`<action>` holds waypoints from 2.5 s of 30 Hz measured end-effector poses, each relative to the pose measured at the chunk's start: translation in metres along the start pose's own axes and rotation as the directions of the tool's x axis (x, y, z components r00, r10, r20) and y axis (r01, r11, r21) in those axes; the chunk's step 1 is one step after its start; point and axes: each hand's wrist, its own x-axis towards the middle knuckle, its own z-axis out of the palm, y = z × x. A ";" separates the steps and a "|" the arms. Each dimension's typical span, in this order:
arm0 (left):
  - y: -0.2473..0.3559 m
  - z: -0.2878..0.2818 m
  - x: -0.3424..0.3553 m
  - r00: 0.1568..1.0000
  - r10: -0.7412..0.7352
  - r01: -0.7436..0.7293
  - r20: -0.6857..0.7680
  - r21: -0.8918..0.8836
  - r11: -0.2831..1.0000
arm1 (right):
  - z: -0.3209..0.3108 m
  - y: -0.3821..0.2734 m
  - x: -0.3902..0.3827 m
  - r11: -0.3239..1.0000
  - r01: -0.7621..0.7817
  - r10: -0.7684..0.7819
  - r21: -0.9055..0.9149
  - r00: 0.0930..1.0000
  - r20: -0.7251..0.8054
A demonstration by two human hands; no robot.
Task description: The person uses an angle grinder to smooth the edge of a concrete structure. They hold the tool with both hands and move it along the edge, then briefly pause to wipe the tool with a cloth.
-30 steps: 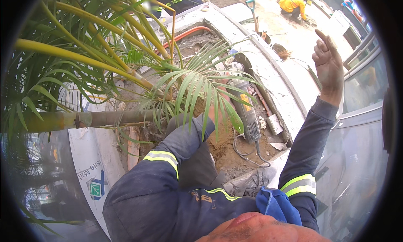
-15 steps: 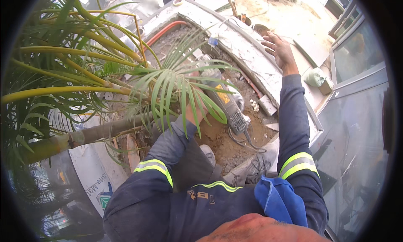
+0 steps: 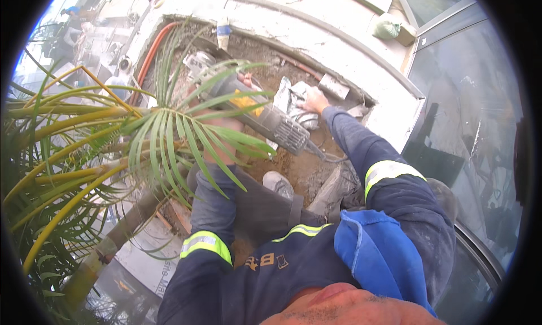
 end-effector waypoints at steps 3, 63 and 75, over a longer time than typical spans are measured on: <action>-0.009 -0.004 0.016 0.996 0.069 -0.076 0.063 0.115 0.990 | 0.009 0.009 0.011 0.993 -0.116 0.117 -0.017 0.991 0.064; -0.082 -0.016 0.044 0.897 -0.201 0.107 0.394 0.247 0.963 | -0.370 0.022 -0.151 -0.201 0.225 -0.147 0.953 0.955 -0.256; -0.127 0.007 0.054 0.923 -0.265 0.090 0.277 0.515 0.853 | -0.298 0.038 -0.141 -0.266 0.102 -0.006 0.958 0.994 -0.107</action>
